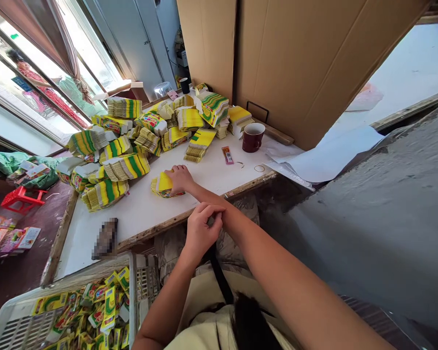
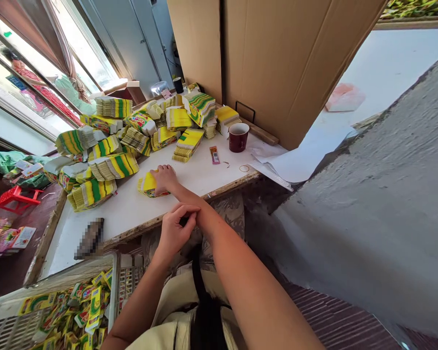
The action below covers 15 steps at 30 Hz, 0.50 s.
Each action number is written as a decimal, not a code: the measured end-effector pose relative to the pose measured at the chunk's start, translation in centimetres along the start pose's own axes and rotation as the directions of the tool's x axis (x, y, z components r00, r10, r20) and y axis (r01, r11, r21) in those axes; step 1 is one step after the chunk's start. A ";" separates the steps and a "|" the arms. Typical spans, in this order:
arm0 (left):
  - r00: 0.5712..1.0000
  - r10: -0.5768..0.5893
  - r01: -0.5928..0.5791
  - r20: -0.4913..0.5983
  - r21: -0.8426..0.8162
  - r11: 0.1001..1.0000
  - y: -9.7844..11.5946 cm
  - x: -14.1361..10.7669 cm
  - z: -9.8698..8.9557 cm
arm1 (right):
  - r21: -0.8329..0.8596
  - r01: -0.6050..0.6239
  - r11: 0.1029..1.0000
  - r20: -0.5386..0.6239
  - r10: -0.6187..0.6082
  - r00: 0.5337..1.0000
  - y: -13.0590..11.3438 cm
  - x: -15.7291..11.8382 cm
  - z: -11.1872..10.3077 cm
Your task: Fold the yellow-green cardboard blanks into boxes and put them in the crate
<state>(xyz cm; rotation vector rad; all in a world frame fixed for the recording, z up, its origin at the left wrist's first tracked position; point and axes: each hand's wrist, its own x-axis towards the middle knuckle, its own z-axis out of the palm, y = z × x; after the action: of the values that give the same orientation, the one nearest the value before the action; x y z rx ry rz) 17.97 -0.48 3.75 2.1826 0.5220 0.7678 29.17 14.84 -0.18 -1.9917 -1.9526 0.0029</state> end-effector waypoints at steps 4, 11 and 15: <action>1.000 0.020 -0.020 0.005 -0.008 1.000 0.0 0.0 0.0 | -0.002 0.001 1.000 -0.007 -0.001 1.000 0.0 0.0 0.1; 0.992 0.126 -0.126 0.000 0.086 0.988 -0.8 0.2 0.1 | -0.003 -0.001 1.000 -0.014 0.001 1.000 0.0 0.1 0.3; 0.964 0.267 -0.264 -0.012 0.117 0.957 -1.6 -0.2 0.0 | 0.000 -0.002 1.000 -0.010 0.002 1.000 0.1 0.1 0.4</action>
<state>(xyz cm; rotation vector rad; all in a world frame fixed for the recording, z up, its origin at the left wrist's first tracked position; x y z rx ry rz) 17.62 0.35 2.46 2.3828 0.2942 0.9321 29.19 15.07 -0.51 -1.9902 -1.9437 -0.0070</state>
